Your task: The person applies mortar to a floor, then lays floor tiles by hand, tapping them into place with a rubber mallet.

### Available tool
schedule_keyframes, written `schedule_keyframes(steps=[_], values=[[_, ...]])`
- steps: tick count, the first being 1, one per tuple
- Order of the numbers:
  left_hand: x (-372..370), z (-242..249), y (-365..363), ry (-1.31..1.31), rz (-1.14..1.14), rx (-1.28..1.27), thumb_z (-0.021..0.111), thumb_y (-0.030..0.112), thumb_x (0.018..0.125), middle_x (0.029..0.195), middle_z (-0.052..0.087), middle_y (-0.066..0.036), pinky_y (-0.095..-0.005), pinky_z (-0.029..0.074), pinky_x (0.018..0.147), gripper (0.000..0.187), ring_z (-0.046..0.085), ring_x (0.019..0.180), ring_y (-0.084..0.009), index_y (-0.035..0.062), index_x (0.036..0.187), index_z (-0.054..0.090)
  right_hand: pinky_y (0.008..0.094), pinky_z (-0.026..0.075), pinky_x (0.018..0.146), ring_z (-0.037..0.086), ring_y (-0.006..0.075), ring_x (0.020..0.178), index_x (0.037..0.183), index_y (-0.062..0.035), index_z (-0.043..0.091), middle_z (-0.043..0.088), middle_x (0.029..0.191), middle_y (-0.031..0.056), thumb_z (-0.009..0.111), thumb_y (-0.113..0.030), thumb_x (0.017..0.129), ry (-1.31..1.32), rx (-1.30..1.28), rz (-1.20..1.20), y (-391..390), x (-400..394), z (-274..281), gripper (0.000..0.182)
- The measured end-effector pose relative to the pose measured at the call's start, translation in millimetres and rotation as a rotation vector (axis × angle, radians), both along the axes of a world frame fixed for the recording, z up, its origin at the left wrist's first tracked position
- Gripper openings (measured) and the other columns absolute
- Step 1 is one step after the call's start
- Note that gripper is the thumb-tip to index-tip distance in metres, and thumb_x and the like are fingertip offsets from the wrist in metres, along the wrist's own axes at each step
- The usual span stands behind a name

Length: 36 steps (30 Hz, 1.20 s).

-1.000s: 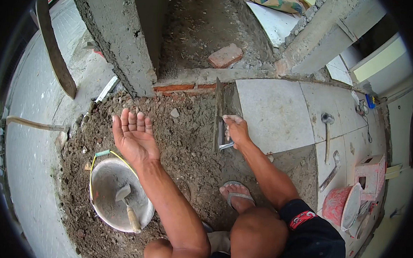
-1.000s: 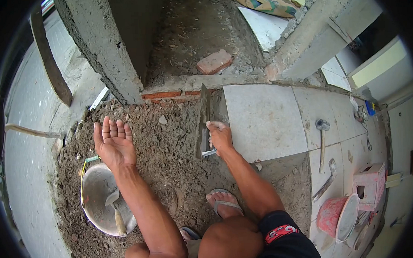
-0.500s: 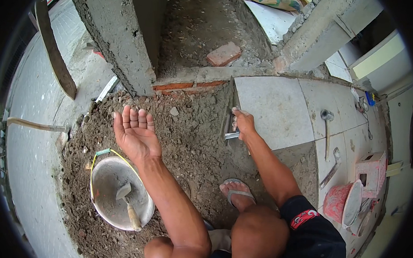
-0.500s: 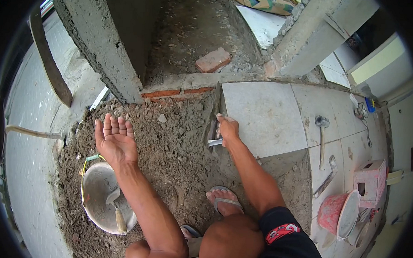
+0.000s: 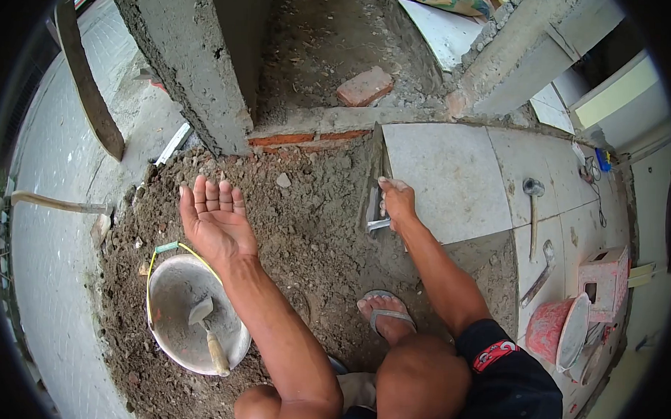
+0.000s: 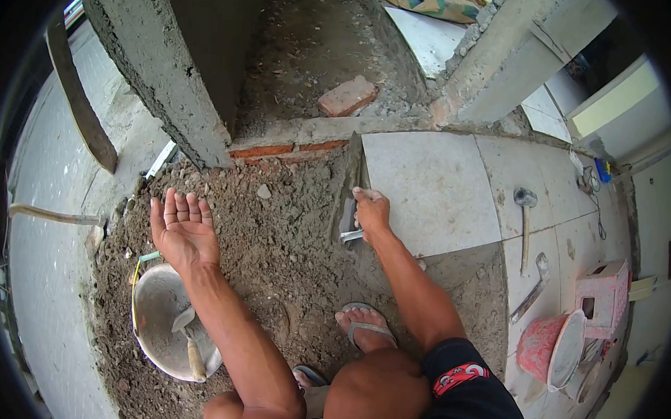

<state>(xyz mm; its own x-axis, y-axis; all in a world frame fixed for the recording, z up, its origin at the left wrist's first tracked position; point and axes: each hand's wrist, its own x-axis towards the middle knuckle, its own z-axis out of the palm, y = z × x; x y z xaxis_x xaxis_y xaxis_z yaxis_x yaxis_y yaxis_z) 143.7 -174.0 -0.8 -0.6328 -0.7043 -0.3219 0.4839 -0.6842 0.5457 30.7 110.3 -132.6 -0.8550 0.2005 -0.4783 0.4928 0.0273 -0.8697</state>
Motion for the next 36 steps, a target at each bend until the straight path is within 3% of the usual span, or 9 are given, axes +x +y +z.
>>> schedule_keyframes(steps=[5,8,11,13,16,19,26,29,36], values=[[-5.4,-6.2,4.3,-0.013,-0.028,0.023,0.067,0.042,0.098,0.095,0.066,-0.001,-0.0349,0.054,0.087,0.044,0.065,0.091,-0.0182,0.0038,0.119,0.062,0.0304,0.037,0.039,0.045,0.0102,0.047,0.109,-0.0005,0.070,0.053,0.063,0.0004,0.071,-0.026,0.099,0.093,0.039,0.210,-0.3,25.7,4.2,0.027],[-5.0,-2.3,8.0,-0.028,-0.011,0.026,0.066,0.042,0.098,0.095,0.066,-0.002,-0.0355,0.054,0.087,0.043,0.065,0.092,-0.0187,0.0039,0.119,0.062,0.0364,0.050,0.059,0.063,0.0187,0.066,0.105,0.0010,0.071,0.070,0.079,0.0108,0.071,-0.026,0.098,0.061,0.325,0.135,10.3,12.8,-25.4,0.027],[-3.5,-4.6,5.8,-0.039,-0.011,0.027,0.065,0.042,0.098,0.095,0.066,-0.002,-0.0358,0.054,0.087,0.043,0.065,0.092,-0.0188,0.0042,0.118,0.063,0.0381,0.053,0.071,0.067,0.0221,0.077,0.105,0.0017,0.071,0.073,0.087,0.0139,0.071,-0.026,0.098,0.256,0.422,0.243,-6.8,28.5,-30.4,0.029],[-2.4,-5.6,2.2,-0.021,-0.015,0.031,0.065,0.042,0.099,0.095,0.066,-0.002,-0.0359,0.054,0.088,0.042,0.065,0.092,-0.0188,0.0045,0.118,0.063,0.0372,0.052,0.061,0.064,0.0202,0.069,0.105,0.0013,0.071,0.071,0.084,0.0127,0.070,-0.026,0.099,0.280,0.440,0.320,-5.3,27.9,-21.7,0.028],[0.6,-2.9,-3.3,-0.009,0.003,0.035,0.065,0.042,0.099,0.095,0.066,-0.001,-0.0359,0.054,0.088,0.042,0.064,0.092,-0.0187,0.0046,0.118,0.063,0.0321,0.043,0.044,0.054,0.0136,0.052,0.107,0.0000,0.070,0.065,0.074,0.0073,0.070,-0.027,0.099,0.068,0.230,0.071,5.5,5.6,-19.1,0.028],[7.8,-4.2,-4.9,-0.050,0.027,0.021,0.065,0.042,0.099,0.095,0.066,-0.001,-0.0357,0.054,0.088,0.042,0.064,0.092,-0.0185,0.0047,0.117,0.063,0.0330,0.042,0.043,0.052,0.0120,0.050,0.109,-0.0003,0.069,0.060,0.067,0.0035,0.070,-0.027,0.099,0.074,0.017,0.165,-12.5,28.6,-6.4,0.028],[-10.6,-5.5,9.9,-0.006,-0.043,0.044,0.067,0.043,0.098,0.095,0.066,0.000,-0.0351,0.054,0.087,0.045,0.064,0.092,-0.0177,0.0042,0.120,0.062,0.0333,0.040,0.041,0.048,0.0119,0.047,0.109,-0.0005,0.070,0.055,0.062,0.0002,0.071,-0.028,0.098,-0.051,0.089,0.526,-55.8,37.9,-38.5,0.030],[-8.4,-7.2,10.2,-0.005,-0.068,0.040,0.066,0.042,0.098,0.095,0.066,-0.001,-0.0352,0.054,0.087,0.043,0.065,0.092,-0.0176,0.0044,0.119,0.063,0.0329,0.039,0.042,0.048,0.0116,0.049,0.108,-0.0003,0.071,0.056,0.065,0.0010,0.073,-0.028,0.097,-0.059,0.114,0.269,-38.3,8.5,-42.7,0.030],[13.8,-1.6,-24.0,0.005,0.082,0.037,0.066,0.041,0.098,0.095,0.066,-0.002,-0.0348,0.054,0.087,0.041,0.064,0.093,-0.0185,0.0040,0.115,0.064,0.0306,0.038,0.042,0.046,0.0105,0.050,0.107,0.0012,0.071,0.052,0.066,-0.0011,0.073,-0.027,0.097,-0.036,0.035,0.117,4.7,1.6,-11.3,0.030]])
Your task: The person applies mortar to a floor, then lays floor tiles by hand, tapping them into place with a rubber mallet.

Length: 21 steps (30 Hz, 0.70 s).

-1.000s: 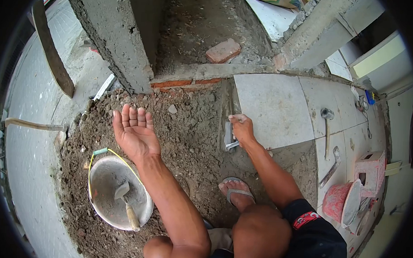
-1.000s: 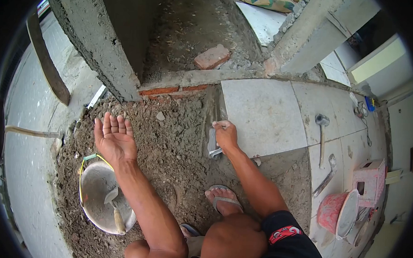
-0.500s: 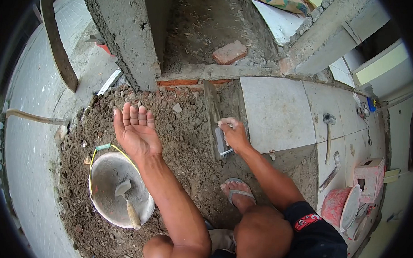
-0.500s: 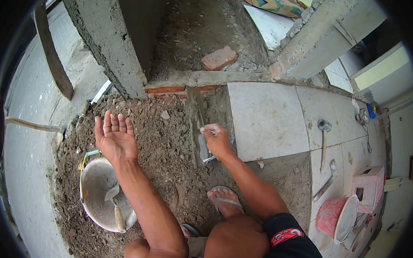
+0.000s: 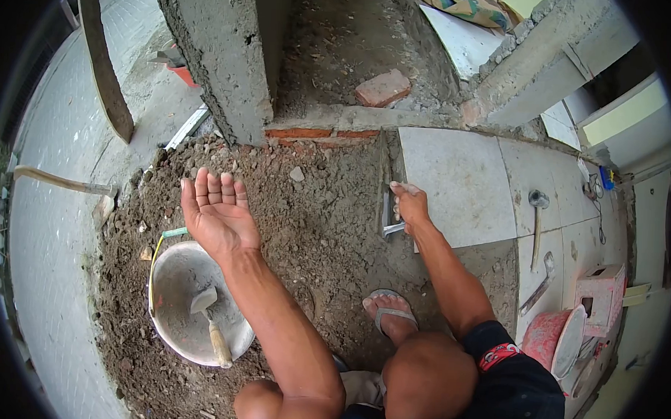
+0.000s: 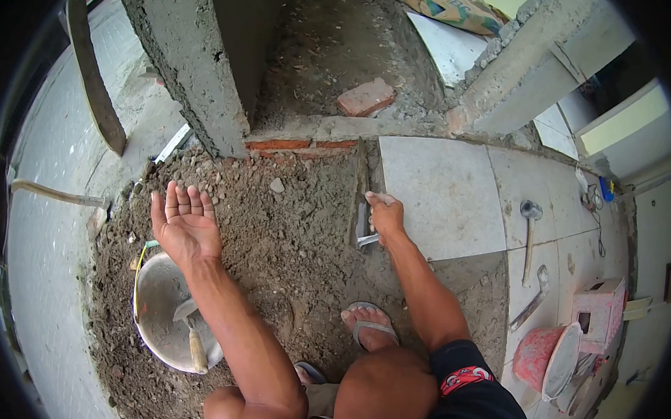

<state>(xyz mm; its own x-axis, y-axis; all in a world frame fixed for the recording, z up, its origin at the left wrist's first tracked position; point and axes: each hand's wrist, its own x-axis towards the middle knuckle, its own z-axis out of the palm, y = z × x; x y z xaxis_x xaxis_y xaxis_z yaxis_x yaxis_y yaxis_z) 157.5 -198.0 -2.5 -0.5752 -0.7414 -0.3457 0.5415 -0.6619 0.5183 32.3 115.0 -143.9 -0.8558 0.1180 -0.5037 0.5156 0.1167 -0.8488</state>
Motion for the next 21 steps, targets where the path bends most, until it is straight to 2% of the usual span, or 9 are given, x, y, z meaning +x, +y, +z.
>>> schedule_keyframes(steps=[5,7,9,10,13,15,17,21], values=[[4.7,13.7,5.0,0.058,-0.007,0.007,0.066,0.041,0.098,0.095,0.066,-0.002,-0.0352,0.054,0.087,0.042,0.064,0.092,-0.0186,0.0035,0.117,0.063,0.0301,0.039,0.042,0.046,0.0107,0.049,0.110,0.0011,0.069,0.052,0.067,-0.0003,0.072,-0.025,0.098,0.024,0.004,-0.023,-11.1,-5.9,-11.6,0.029],[3.0,19.5,7.5,0.047,-0.006,0.013,0.066,0.040,0.098,0.095,0.065,-0.002,-0.0354,0.054,0.087,0.042,0.064,0.092,-0.0191,0.0033,0.117,0.063,0.0302,0.039,0.042,0.046,0.0102,0.050,0.112,0.0019,0.068,0.053,0.068,0.0001,0.071,-0.025,0.099,-0.009,-0.037,-0.005,-20.1,11.0,15.9,0.030],[0.3,17.2,7.7,0.049,-0.008,0.029,0.066,0.040,0.098,0.095,0.065,-0.002,-0.0357,0.053,0.087,0.040,0.064,0.092,-0.0189,0.0037,0.116,0.063,0.0302,0.039,0.042,0.047,0.0099,0.050,0.112,0.0026,0.068,0.053,0.068,0.0005,0.071,-0.025,0.099,0.013,-0.044,0.184,-23.9,35.6,34.8,0.030],[-3.8,15.7,9.5,0.062,-0.012,0.029,0.066,0.040,0.098,0.094,0.065,-0.002,-0.0358,0.053,0.087,0.040,0.064,0.092,-0.0185,0.0041,0.115,0.063,0.0301,0.039,0.043,0.046,0.0099,0.050,0.111,0.0021,0.069,0.053,0.068,0.0004,0.070,-0.025,0.099,0.038,-0.043,0.188,-26.6,39.4,37.4,0.029],[-11.4,13.3,22.8,0.095,-0.056,0.029,0.067,0.039,0.098,0.094,0.065,-0.002,-0.0353,0.054,0.086,0.038,0.064,0.091,-0.0181,0.0047,0.113,0.062,0.0300,0.039,0.043,0.047,0.0103,0.050,0.109,0.0009,0.069,0.054,0.068,0.0003,0.070,-0.024,0.099,-0.024,0.085,0.020,2.6,1.5,5.4,0.027],[-17.4,15.2,30.7,0.018,-0.074,0.052,0.067,0.039,0.098,0.094,0.065,-0.003,-0.0347,0.054,0.087,0.039,0.064,0.092,-0.0190,0.0038,0.114,0.062,0.0303,0.039,0.042,0.047,0.0107,0.050,0.106,0.0008,0.069,0.052,0.066,-0.0012,0.070,-0.024,0.099,-0.039,0.033,-0.002,-11.9,5.7,19.2,0.025],[-14.0,9.3,31.6,0.004,-0.107,0.049,0.067,0.040,0.098,0.095,0.066,-0.002,-0.0343,0.054,0.087,0.040,0.064,0.093,-0.0188,0.0036,0.116,0.063,0.0305,0.039,0.042,0.046,0.0108,0.050,0.106,0.0015,0.069,0.051,0.066,-0.0012,0.069,-0.024,0.100,0.006,-0.071,0.081,-25.6,28.0,37.9,0.026],[-10.8,4.0,17.1,0.060,-0.074,0.021,0.067,0.041,0.097,0.096,0.066,-0.002,-0.0347,0.054,0.088,0.042,0.064,0.092,-0.0177,0.0040,0.117,0.063,0.0305,0.039,0.041,0.046,0.0112,0.050,0.107,0.0018,0.068,0.051,0.066,-0.0008,0.069,-0.024,0.099,0.071,-0.042,0.002,-3.5,13.3,12.0,0.027]])
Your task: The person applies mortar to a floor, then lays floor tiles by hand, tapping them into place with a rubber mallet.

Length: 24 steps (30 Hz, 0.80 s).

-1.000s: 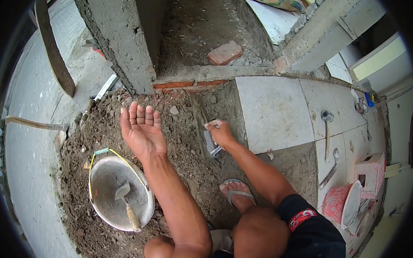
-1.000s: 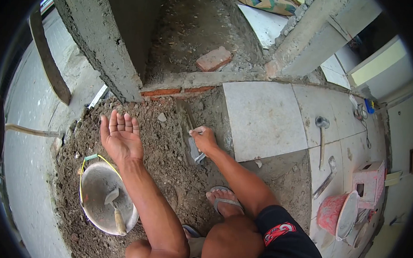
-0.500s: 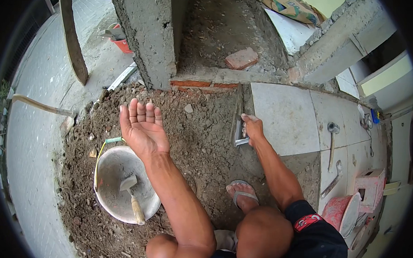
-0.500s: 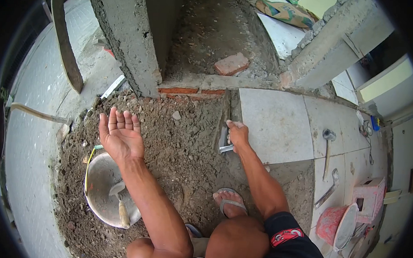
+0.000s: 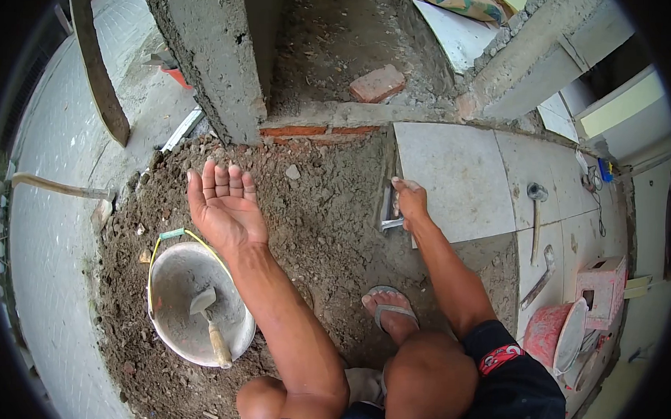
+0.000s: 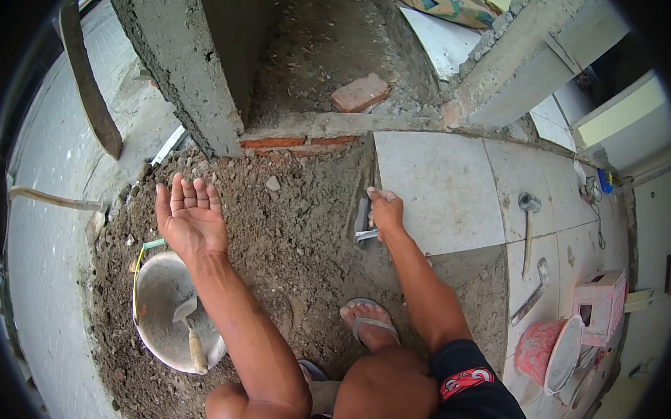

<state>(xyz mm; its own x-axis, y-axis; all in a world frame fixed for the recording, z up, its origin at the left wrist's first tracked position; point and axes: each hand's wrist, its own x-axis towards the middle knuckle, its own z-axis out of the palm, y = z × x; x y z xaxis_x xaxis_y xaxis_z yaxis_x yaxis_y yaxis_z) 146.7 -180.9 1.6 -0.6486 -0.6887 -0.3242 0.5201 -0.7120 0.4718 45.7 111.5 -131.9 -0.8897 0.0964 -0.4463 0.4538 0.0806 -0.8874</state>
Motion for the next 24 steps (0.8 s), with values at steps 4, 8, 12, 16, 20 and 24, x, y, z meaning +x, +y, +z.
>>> schedule_keyframes(steps=[4,8,12,16,20,24], values=[[6.0,3.2,0.7,-0.087,0.048,-0.011,0.066,0.041,0.098,0.096,0.065,-0.002,-0.0354,0.054,0.088,0.040,0.064,0.092,-0.0183,0.0047,0.116,0.063,0.0304,0.039,0.041,0.047,0.0108,0.049,0.107,0.0021,0.068,0.053,0.065,-0.0005,0.070,-0.025,0.099,-0.064,0.016,-0.050,-1.5,14.6,8.5,0.029],[-4.9,3.2,3.4,-0.022,0.036,-0.003,0.066,0.041,0.098,0.094,0.065,-0.002,-0.0350,0.054,0.087,0.041,0.064,0.091,-0.0184,0.0044,0.117,0.063,0.0301,0.038,0.041,0.045,0.0104,0.047,0.106,0.0014,0.069,0.050,0.060,-0.0019,0.070,-0.023,0.099,-0.009,0.081,0.204,-5.2,9.4,2.5,0.026],[0.7,3.9,6.3,-0.037,0.008,0.001,0.066,0.040,0.098,0.092,0.066,-0.001,-0.0346,0.054,0.086,0.041,0.065,0.090,-0.0181,0.0044,0.118,0.063,0.0295,0.037,0.041,0.044,0.0100,0.047,0.108,0.0004,0.069,0.052,0.063,-0.0011,0.072,-0.024,0.099,-0.059,0.026,0.024,-2.1,-3.1,-6.7,0.026],[13.8,2.4,-11.1,-0.052,0.048,-0.007,0.066,0.039,0.098,0.092,0.066,-0.002,-0.0346,0.055,0.084,0.039,0.065,0.090,-0.0180,0.0046,0.115,0.063,0.0287,0.038,0.042,0.046,0.0099,0.050,0.109,0.0020,0.069,0.052,0.068,-0.0007,0.071,-0.022,0.099,-0.044,-0.014,0.123,-9.4,8.0,11.8,0.026],[37.2,39.6,-31.2,0.018,0.211,0.009,0.064,0.034,0.099,0.092,0.064,-0.004,-0.0367,0.055,0.085,0.034,0.065,0.089,-0.0188,0.0041,0.114,0.063,0.0285,0.039,0.042,0.046,0.0093,0.049,0.110,0.0003,0.069,0.051,0.067,-0.0014,0.070,-0.022,0.099,-0.085,0.029,0.014,-10.5,-10.8,7.0,0.026],[76.2,69.4,-43.1,0.245,0.311,-0.111,0.063,0.030,0.100,0.094,0.063,-0.007,-0.0390,0.054,0.086,0.030,0.063,0.090,-0.0214,0.0023,0.112,0.063,0.0280,0.039,0.042,0.045,0.0095,0.048,0.110,0.0002,0.069,0.051,0.066,-0.0013,0.070,-0.022,0.099,-0.034,0.021,0.058,-11.8,11.8,0.5,0.025]])
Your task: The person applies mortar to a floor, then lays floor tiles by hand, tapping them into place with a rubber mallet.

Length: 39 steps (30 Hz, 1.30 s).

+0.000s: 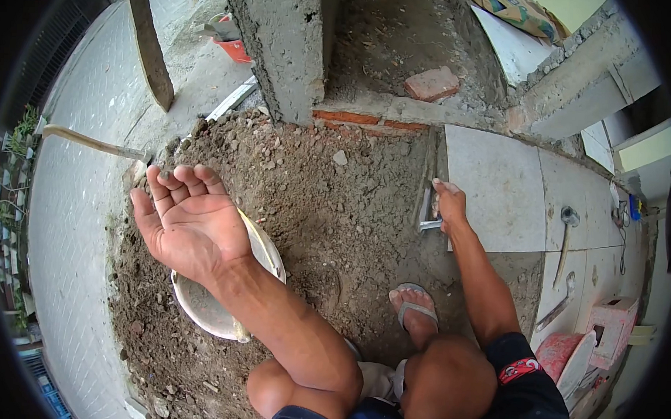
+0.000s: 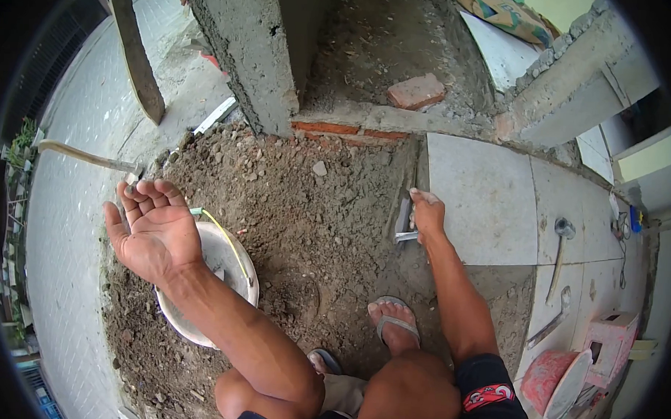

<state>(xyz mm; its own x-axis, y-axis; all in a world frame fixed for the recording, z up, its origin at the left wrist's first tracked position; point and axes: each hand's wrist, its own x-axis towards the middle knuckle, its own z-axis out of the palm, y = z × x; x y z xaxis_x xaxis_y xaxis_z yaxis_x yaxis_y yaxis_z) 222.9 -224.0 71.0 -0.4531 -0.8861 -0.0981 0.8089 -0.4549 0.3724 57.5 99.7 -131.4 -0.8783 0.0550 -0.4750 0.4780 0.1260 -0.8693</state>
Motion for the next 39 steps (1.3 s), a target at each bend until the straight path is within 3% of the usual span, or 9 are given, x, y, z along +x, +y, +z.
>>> schedule_keyframes(steps=[10,13,16,19,26,28,31,35,39], values=[[-7.2,-7.3,-1.7,0.133,-0.169,0.012,0.063,0.029,0.100,0.098,0.061,-0.010,-0.0406,0.052,0.088,0.032,0.060,0.093,-0.0229,0.0003,0.116,0.061,0.0301,0.039,0.042,0.047,0.0099,0.048,0.110,-0.0011,0.070,0.052,0.065,-0.0021,0.070,-0.022,0.099,-0.006,0.099,-0.107,-0.1,-22.9,-4.9,0.023],[-3.0,-8.7,0.3,0.093,-0.136,0.033,0.065,0.029,0.100,0.099,0.060,-0.010,-0.0412,0.052,0.089,0.035,0.059,0.093,-0.0232,-0.0010,0.117,0.061,0.0303,0.039,0.040,0.046,0.0101,0.048,0.106,-0.0011,0.069,0.053,0.064,-0.0012,0.069,-0.024,0.100,0.069,0.000,0.030,-6.8,8.6,5.7,0.024],[-2.2,-15.1,-4.1,0.087,-0.147,0.012,0.064,0.028,0.100,0.100,0.060,-0.010,-0.0415,0.052,0.089,0.034,0.059,0.094,-0.0231,-0.0011,0.117,0.061,0.0305,0.039,0.040,0.046,0.0105,0.048,0.106,-0.0013,0.069,0.054,0.064,-0.0008,0.071,-0.025,0.099,0.026,0.075,-0.121,15.2,-18.6,-24.6,0.025],[-5.2,-14.3,-2.6,0.111,-0.181,0.030,0.065,0.028,0.100,0.101,0.059,-0.011,-0.0415,0.051,0.090,0.036,0.058,0.096,-0.0238,-0.0020,0.119,0.059,0.0321,0.039,0.040,0.047,0.0118,0.047,0.106,-0.0008,0.068,0.054,0.063,0.0008,0.071,-0.027,0.099,0.034,-0.021,-0.065,-5.3,1.7,0.4,0.027],[-7.1,-22.3,-12.5,0.090,-0.172,0.036,0.065,0.025,0.100,0.099,0.060,-0.011,-0.0409,0.051,0.091,0.034,0.059,0.095,-0.0239,-0.0024,0.119,0.059,0.0357,0.040,0.042,0.048,0.0140,0.048,0.109,0.0001,0.068,0.055,0.063,0.0024,0.070,-0.029,0.099,0.006,0.149,-0.149,9.8,-4.3,-14.7,0.031],[-4.9,-31.4,-19.9,0.128,-0.238,0.023,0.065,0.023,0.099,0.100,0.061,-0.012,-0.0442,0.052,0.090,0.034,0.060,0.097,-0.0263,-0.0046,0.119,0.059,0.0362,0.042,0.046,0.051,0.0149,0.049,0.110,-0.0004,0.068,0.057,0.064,0.0036,0.070,-0.031,0.099,0.136,0.087,0.076,9.3,12.4,-5.2,0.033],[-8.7,-31.1,-17.9,0.105,-0.215,0.048,0.065,0.022,0.099,0.101,0.060,-0.012,-0.0444,0.051,0.090,0.034,0.060,0.097,-0.0266,-0.0048,0.120,0.059,0.0362,0.043,0.049,0.051,0.0148,0.050,0.114,-0.0014,0.068,0.058,0.065,0.0036,0.068,-0.032,0.100,-0.006,0.142,-0.099,26.0,-4.7,-26.6,0.034],[-13.2,-24.0,-7.5,0.059,-0.204,0.042,0.065,0.026,0.101,0.100,0.061,-0.013,-0.0406,0.051,0.090,0.035,0.060,0.095,-0.0243,-0.0035,0.119,0.060,0.0389,0.044,0.048,0.054,0.0176,0.050,0.108,-0.0018,0.070,0.062,0.068,0.0066,0.068,-0.034,0.100,0.391,0.286,0.070,6.9,16.6,-35.8,0.033],[-14.8,-24.7,-10.0,0.083,-0.222,0.026,0.065,0.026,0.101,0.100,0.060,-0.013,-0.0404,0.051,0.090,0.036,0.060,0.095,-0.0242,-0.0037,0.119,0.059,0.0404,0.044,0.048,0.055,0.0183,0.050,0.107,-0.0029,0.070,0.062,0.067,0.0071,0.068,-0.035,0.100,0.060,0.237,-0.090,21.1,-2.1,-27.5,0.033]])
